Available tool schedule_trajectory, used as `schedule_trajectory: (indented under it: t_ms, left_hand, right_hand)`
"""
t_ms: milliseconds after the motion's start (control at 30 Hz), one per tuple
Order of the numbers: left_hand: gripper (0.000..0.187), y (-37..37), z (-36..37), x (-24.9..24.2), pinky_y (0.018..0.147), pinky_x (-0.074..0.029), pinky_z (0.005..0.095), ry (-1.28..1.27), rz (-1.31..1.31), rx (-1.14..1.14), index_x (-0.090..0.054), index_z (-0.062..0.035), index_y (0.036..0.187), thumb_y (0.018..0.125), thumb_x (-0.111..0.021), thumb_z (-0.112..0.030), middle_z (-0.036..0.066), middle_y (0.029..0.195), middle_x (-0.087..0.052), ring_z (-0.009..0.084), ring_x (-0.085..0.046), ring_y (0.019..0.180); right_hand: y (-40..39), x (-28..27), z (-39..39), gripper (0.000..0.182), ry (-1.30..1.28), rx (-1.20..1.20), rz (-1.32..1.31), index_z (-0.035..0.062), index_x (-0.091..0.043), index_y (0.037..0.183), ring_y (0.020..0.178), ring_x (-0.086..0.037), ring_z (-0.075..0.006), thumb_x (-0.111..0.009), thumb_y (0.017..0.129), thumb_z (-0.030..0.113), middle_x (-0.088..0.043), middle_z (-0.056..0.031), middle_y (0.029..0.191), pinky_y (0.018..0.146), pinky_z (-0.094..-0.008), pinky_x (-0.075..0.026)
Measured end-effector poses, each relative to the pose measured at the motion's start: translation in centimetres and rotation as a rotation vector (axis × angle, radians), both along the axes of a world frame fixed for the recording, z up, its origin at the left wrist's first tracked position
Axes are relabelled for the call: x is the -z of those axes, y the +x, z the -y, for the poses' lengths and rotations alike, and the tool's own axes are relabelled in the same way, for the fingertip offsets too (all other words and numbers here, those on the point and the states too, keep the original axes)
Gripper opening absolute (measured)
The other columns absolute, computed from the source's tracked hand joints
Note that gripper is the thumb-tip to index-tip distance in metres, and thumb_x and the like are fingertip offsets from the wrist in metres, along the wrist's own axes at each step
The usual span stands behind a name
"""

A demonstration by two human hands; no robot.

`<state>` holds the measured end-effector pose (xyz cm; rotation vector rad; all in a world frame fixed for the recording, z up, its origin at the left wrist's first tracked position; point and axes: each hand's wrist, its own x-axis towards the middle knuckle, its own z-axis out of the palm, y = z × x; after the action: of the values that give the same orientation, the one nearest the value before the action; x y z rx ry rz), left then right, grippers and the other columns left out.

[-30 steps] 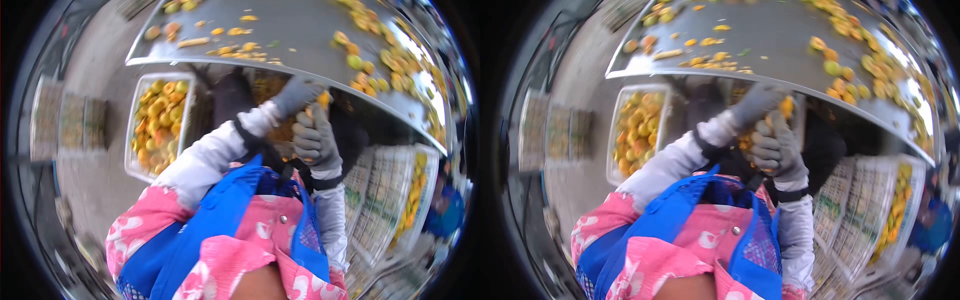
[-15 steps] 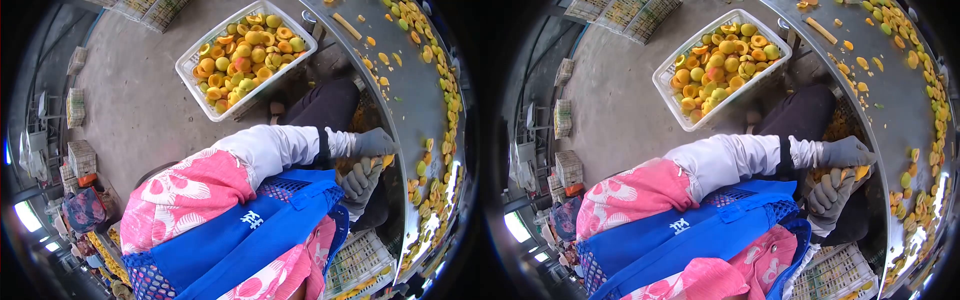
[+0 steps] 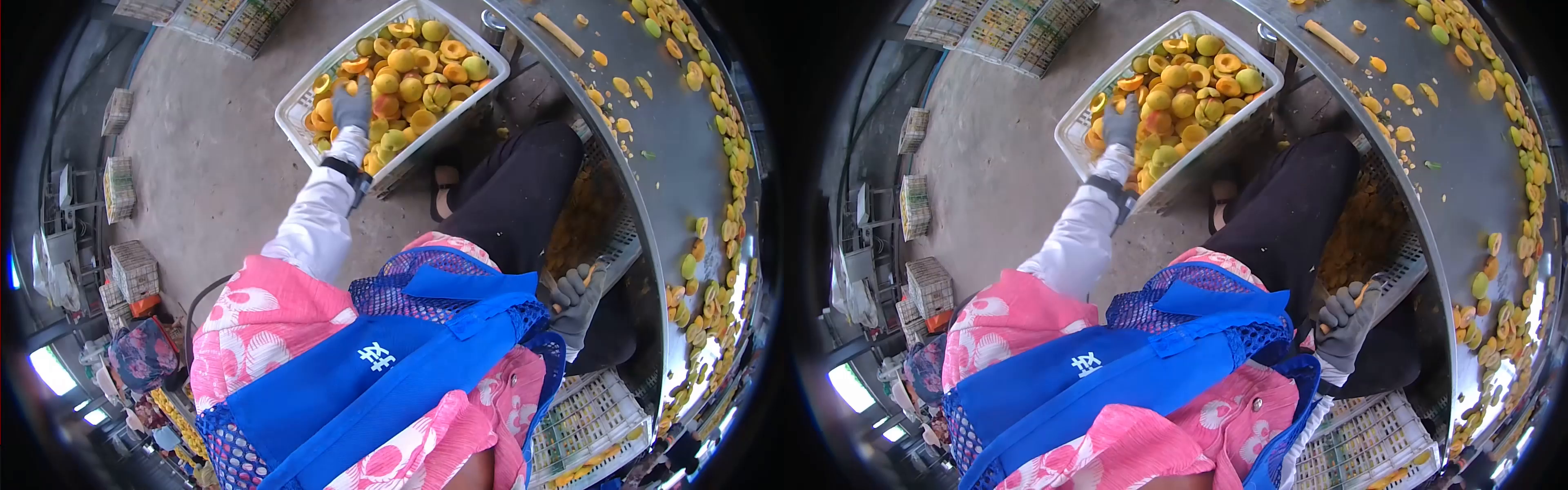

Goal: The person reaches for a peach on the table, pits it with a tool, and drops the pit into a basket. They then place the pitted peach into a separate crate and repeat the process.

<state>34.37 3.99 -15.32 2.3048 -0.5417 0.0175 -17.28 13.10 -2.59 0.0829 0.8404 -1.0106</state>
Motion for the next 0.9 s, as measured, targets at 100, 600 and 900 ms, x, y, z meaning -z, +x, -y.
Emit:
schedule_trajectory:
  t_ms: [100, 600, 900]
  left_hand:
    - [0.054, 7.1, -2.1, 1.7, 0.089, -0.05, 0.0436, 0.183, 0.072, 0.137, -0.066, -0.0033, 0.112, 0.087, -0.058, -0.05, 0.024, 0.103, -0.068, 0.0382, -0.064, 0.102]
    - [0.039, 8.8, -7.4, -0.5, 0.082, -0.053, 0.0443, 0.676, 0.064, 0.179, -0.067, -0.0057, 0.108, 0.078, -0.071, -0.03, 0.02, 0.107, -0.068, 0.0352, -0.066, 0.099]
    - [0.028, 10.0, -6.2, -0.9, 0.078, -0.052, 0.0445, 0.343, 0.183, 0.244, -0.068, -0.005, 0.088, 0.085, -0.059, -0.032, 0.019, 0.092, -0.068, 0.0359, -0.066, 0.09]
  right_hand:
    - [0.7, -0.2, -0.3, 0.041, 0.076, 0.0, -0.068, 0.013, -0.05, 0.086, 0.044, -0.025, -0.0055, -0.043, 0.1, 0.051, -0.028, 0.0068, 0.058, 0.038, -0.0205, -0.025]
    - [-0.3, 2.6, -2.0, 0.039, 0.087, -0.028, -0.057, 0.0129, -0.052, 0.089, 0.047, -0.028, -0.006, -0.048, 0.098, 0.05, -0.03, 0.0066, 0.06, 0.041, -0.0217, -0.028]
    - [-0.6, 3.8, -2.2, 0.042, -0.054, -0.072, 0.144, 0.0101, -0.054, 0.098, 0.054, -0.031, -0.008, -0.044, 0.099, 0.05, -0.034, 0.0054, 0.068, 0.051, -0.0244, -0.035]
